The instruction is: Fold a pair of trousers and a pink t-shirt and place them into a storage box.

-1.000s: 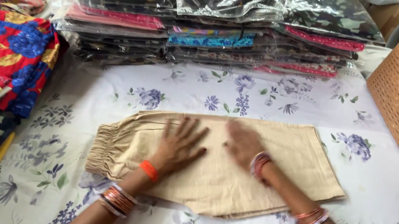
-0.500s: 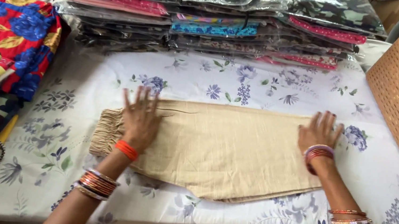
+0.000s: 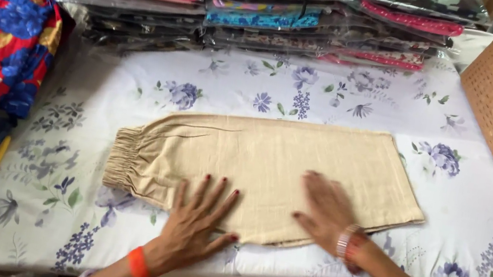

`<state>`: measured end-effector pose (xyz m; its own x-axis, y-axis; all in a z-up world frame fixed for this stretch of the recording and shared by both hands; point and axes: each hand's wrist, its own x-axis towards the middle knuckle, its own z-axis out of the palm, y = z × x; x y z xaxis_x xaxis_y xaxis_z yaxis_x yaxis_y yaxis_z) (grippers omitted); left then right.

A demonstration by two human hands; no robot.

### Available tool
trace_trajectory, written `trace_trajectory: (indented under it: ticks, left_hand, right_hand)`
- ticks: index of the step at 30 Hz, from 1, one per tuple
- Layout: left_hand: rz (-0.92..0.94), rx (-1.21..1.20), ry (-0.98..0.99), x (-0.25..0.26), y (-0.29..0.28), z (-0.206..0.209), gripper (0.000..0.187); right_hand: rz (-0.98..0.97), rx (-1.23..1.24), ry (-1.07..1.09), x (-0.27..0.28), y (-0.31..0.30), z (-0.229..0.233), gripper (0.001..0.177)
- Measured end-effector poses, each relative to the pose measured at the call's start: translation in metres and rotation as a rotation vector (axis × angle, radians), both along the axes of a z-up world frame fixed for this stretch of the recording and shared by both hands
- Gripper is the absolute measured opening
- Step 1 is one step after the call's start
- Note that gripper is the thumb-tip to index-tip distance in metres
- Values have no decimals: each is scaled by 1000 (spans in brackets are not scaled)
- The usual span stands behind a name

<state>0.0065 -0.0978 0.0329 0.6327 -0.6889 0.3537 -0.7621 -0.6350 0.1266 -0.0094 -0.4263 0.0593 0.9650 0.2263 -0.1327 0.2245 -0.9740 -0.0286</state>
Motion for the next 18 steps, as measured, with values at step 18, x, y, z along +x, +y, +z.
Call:
trace_trajectory:
  ticks: [18]
  left_hand:
    - [238, 48, -173, 130, 8, -6, 68]
  right_hand:
    - [100, 227, -313, 67, -11, -38, 83]
